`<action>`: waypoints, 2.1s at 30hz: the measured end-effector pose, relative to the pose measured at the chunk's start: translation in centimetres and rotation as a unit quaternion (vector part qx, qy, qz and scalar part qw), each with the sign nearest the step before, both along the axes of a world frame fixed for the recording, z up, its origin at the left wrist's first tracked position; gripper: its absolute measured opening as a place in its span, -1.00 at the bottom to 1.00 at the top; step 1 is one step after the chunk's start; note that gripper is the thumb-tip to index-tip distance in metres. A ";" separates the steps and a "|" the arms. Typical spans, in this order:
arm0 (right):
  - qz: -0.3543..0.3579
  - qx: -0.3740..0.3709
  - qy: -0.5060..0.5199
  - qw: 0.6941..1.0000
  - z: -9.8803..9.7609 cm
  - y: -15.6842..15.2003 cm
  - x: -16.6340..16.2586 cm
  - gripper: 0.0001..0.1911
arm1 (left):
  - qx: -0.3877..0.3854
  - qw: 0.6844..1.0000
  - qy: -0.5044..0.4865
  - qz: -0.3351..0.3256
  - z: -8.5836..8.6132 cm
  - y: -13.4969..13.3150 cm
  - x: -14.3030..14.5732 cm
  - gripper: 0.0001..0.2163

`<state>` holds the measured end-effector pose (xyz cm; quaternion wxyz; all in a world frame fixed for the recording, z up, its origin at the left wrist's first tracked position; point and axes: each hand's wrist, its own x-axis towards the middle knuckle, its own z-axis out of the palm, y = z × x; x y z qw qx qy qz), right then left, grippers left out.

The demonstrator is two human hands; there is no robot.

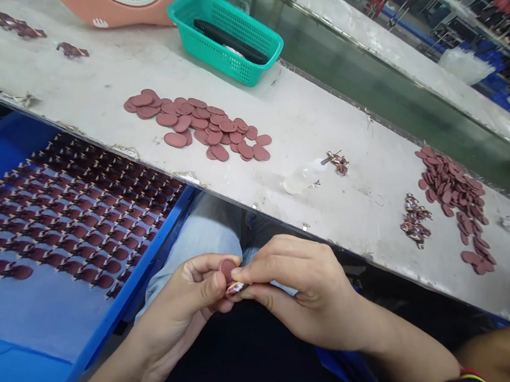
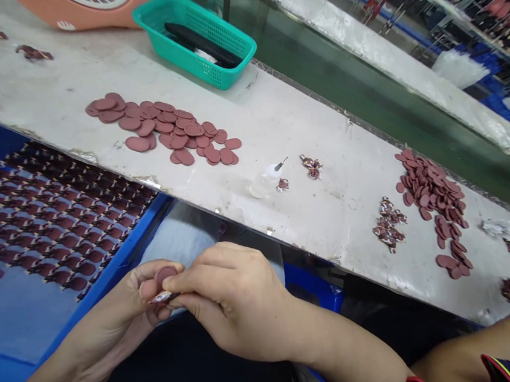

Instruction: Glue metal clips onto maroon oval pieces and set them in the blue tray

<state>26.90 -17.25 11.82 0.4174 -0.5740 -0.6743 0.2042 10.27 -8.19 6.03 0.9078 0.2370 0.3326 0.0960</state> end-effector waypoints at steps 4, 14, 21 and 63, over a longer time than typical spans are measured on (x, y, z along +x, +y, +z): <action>0.003 0.008 0.009 1.000 0.1 0.0 -0.1 -0.88 | 0.000 1.000 -0.010 -0.001 -0.1 -0.1 -0.3 -0.71; 0.001 0.009 0.012 1.000 -0.5 0.2 -0.4 -0.89 | -0.006 0.999 0.035 0.020 0.3 -0.2 -0.1 -0.64; 0.009 -0.005 0.012 1.000 -0.8 0.6 -0.1 -0.91 | -0.005 1.000 0.023 0.008 -0.2 0.2 -0.3 -0.67; -0.073 0.190 -0.177 0.963 -8.4 7.3 -6.9 -0.83 | 0.217 0.910 0.143 0.322 -1.5 1.3 -3.2 -0.75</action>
